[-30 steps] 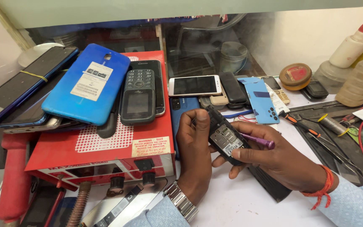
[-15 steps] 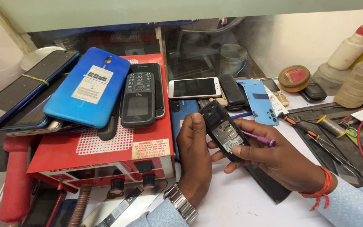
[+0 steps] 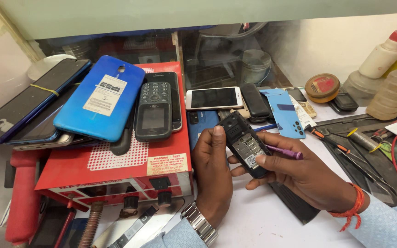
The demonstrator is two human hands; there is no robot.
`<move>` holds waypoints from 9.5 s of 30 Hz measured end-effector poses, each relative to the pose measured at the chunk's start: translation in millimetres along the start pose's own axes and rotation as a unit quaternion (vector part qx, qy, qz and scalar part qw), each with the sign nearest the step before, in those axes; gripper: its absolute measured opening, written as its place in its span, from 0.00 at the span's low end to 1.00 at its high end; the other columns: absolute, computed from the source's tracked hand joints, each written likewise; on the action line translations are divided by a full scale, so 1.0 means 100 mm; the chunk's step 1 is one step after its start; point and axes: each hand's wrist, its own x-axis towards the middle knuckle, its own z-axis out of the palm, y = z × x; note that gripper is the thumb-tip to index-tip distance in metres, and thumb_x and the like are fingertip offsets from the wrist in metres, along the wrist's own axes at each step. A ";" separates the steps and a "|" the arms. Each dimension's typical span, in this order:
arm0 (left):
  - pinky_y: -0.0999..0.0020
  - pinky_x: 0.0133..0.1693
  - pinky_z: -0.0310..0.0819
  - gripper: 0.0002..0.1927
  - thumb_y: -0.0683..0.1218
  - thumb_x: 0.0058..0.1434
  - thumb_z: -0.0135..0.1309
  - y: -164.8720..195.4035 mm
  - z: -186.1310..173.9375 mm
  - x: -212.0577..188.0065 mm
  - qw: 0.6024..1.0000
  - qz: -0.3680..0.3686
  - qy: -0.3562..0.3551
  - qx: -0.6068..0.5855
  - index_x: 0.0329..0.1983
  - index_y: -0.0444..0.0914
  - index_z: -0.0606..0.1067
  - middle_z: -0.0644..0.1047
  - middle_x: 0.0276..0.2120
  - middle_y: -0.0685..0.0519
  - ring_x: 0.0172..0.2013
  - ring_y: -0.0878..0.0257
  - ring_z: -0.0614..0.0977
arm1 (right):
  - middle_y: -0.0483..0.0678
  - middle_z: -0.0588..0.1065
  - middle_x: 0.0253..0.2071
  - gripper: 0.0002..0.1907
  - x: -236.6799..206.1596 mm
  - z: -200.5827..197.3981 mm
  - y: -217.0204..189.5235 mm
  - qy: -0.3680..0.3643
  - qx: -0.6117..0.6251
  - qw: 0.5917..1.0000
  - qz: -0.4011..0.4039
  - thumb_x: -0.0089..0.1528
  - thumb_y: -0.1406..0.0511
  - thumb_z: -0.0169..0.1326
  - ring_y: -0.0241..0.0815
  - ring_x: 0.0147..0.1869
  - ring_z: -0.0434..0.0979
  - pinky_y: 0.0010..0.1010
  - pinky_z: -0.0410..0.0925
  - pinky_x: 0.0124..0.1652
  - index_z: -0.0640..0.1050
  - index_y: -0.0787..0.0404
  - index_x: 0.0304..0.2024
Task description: The person removes the back cover of a black mobile phone, then uses a purple screwdriver to unscrew and remove the battery. The person then reassembles the phone by replacing the battery and back cover.
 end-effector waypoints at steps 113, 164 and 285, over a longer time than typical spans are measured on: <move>0.78 0.31 0.74 0.24 0.57 0.77 0.37 0.05 0.02 -0.05 0.991 -0.044 -0.116 -0.049 0.50 0.34 0.76 0.78 0.34 0.54 0.33 0.73 0.77 | 0.55 0.78 0.55 0.25 -0.01 0.03 -0.03 0.009 0.004 0.999 -0.033 0.67 0.64 0.43 0.53 0.52 0.84 0.37 0.79 0.44 0.68 0.68 0.65; 0.74 0.41 0.81 0.20 0.47 0.68 0.53 0.13 0.08 -0.07 0.997 -0.001 -0.072 0.028 0.57 0.28 0.75 0.85 0.42 0.44 0.41 0.66 0.86 | 0.59 0.80 0.46 0.26 -0.03 -0.03 -0.06 0.061 0.019 0.996 -0.069 0.69 0.60 0.40 0.49 0.44 0.85 0.35 0.79 0.37 0.72 0.74 0.60; 0.69 0.32 0.78 0.22 0.35 0.57 0.56 0.23 0.03 -0.06 0.992 0.013 -0.102 -0.070 0.56 0.33 0.70 0.79 0.50 0.44 0.51 0.60 0.81 | 0.54 0.79 0.38 0.29 -0.07 0.01 -0.02 -0.015 -0.046 0.998 0.026 0.57 0.62 0.58 0.30 0.21 0.69 0.20 0.61 0.15 0.73 0.71 0.59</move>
